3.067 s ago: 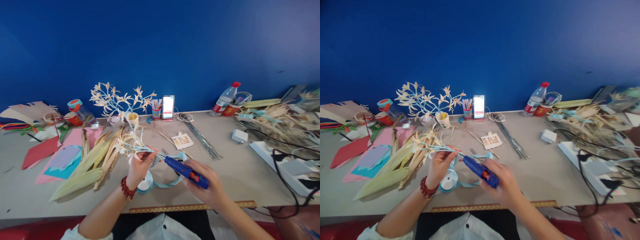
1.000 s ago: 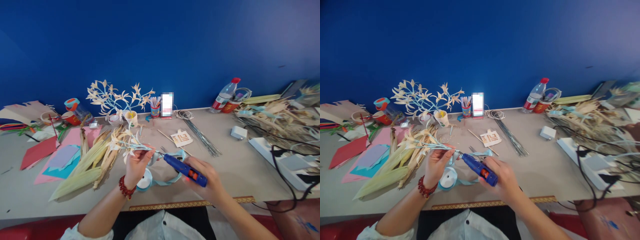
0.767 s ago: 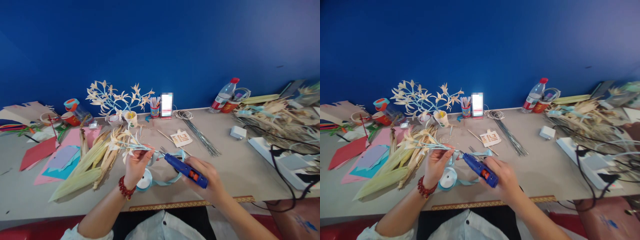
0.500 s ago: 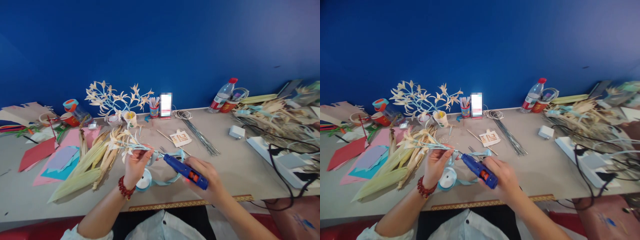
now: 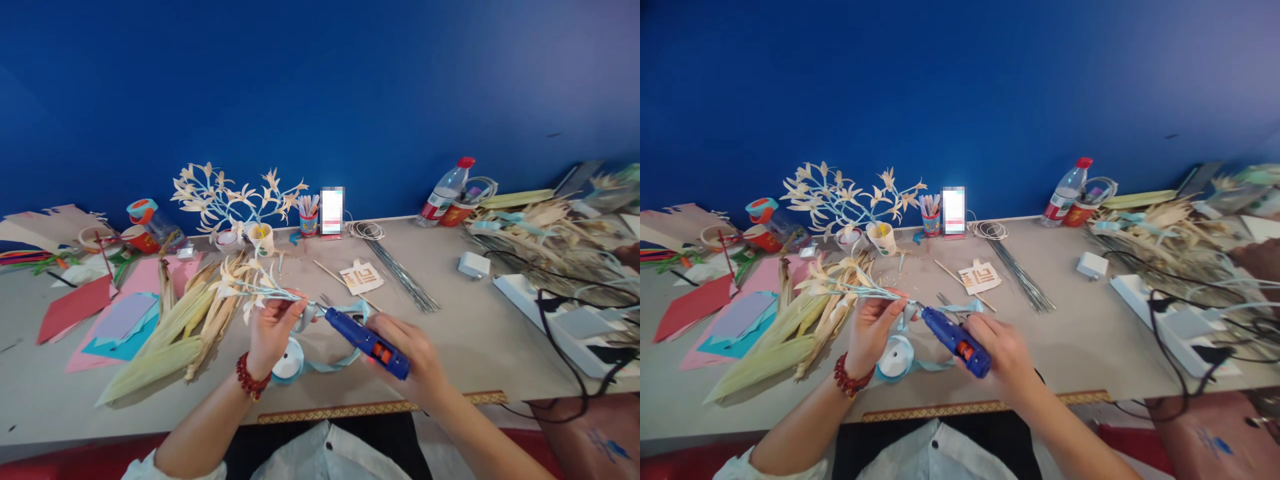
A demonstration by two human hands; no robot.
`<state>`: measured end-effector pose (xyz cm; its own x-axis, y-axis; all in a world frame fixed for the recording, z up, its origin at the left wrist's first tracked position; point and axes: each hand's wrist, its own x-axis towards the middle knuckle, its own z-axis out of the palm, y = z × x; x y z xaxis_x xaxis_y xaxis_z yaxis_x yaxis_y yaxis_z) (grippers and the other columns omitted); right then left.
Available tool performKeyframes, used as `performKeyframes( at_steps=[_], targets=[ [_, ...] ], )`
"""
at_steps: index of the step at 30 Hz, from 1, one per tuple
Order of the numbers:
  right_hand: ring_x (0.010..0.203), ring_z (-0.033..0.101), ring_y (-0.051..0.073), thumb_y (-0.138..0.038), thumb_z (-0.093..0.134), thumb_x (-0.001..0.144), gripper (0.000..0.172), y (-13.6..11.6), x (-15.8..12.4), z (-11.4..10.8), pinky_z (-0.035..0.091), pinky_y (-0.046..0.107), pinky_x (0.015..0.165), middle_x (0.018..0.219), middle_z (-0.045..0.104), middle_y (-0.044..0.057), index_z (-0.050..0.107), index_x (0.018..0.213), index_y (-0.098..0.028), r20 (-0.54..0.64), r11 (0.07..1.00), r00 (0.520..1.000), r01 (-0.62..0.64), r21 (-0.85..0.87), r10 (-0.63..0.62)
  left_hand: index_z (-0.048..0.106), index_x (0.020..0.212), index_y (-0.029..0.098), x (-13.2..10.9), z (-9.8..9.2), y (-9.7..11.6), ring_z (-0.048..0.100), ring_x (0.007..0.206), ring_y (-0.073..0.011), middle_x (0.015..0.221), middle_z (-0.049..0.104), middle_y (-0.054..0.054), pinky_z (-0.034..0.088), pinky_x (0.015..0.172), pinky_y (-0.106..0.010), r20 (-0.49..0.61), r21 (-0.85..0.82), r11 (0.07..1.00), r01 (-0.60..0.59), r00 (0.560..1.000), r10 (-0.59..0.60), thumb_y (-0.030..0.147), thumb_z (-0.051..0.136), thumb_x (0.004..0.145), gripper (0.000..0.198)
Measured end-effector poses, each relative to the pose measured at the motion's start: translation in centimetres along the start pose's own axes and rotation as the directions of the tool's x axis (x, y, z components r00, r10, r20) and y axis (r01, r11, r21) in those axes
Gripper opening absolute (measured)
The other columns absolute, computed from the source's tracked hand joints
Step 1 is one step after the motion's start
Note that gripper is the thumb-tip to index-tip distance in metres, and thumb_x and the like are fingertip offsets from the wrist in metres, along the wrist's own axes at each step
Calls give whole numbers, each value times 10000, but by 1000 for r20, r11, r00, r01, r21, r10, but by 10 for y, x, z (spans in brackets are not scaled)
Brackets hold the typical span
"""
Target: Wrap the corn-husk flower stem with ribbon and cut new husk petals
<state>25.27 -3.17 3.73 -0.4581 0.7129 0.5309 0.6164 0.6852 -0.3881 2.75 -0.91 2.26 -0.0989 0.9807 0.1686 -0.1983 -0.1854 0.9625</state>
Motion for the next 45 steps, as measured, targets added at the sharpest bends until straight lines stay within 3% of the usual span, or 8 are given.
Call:
performKeyframes(
  at_steps=[9,16,23,27,31,33,37,45],
  targets=[
    [637,644,193,-300,506,879,99,9,-2,-3,462,266,556,784,671,66,533,906,-208,-54,991,998,20,-135,-28,679,826,144,-1,-1,1,686,554,-159,646,714,-23,547,540,-245,2,-17,1000,-3,1000,3,269,703,789,132],
    [665,668,224,-304,541,867,187,61,-18,-11,465,293,554,952,698,83,565,1019,-197,-185,884,962,-258,-389,200,678,834,147,0,-2,0,679,560,-149,658,713,-19,548,564,-244,-5,-28,1000,0,1000,0,262,704,789,126],
    [751,668,239,-290,517,877,225,119,-34,-8,444,306,549,1065,651,96,564,1069,-183,164,788,909,-229,-571,383,674,839,132,-1,-4,1,672,568,-154,639,707,-30,542,579,-259,64,-13,998,56,996,-55,281,689,805,153],
    [904,653,296,-495,614,814,423,114,-30,-17,502,370,677,1078,652,111,576,1108,-192,202,857,941,-141,-496,272,676,832,136,0,-2,0,671,569,-158,654,700,-25,541,583,-272,48,-34,998,60,997,-58,284,693,800,152],
    [955,627,279,-420,713,770,409,72,-20,-16,509,398,806,1051,656,119,590,1084,-189,-58,923,998,-47,-383,26,679,823,150,0,-1,-4,664,561,-147,681,697,-10,537,581,-267,21,-65,996,59,998,-57,278,704,788,135],
    [915,627,235,-220,728,773,292,44,-11,-2,507,381,839,984,671,89,611,1040,-204,-241,938,955,83,-335,-170,678,821,152,-1,-1,-6,659,557,-141,672,697,-8,533,583,-260,18,-65,995,71,997,-70,286,699,792,139],
    [1010,587,219,-119,664,802,290,1,16,36,482,403,951,998,686,47,658,1065,-243,-261,882,860,358,-307,-440,690,816,153,-3,1,-7,663,611,-143,709,713,-17,539,637,-260,-25,-22,998,58,998,-59,297,714,773,152],
    [838,606,144,-100,663,803,190,-12,46,63,503,332,919,858,704,-19,704,858,-277,-401,859,764,405,-313,-506,717,812,157,-4,2,-8,677,756,-161,791,743,-37,534,732,-251,-61,13,999,43,997,-42,294,727,758,147]
  ],
)
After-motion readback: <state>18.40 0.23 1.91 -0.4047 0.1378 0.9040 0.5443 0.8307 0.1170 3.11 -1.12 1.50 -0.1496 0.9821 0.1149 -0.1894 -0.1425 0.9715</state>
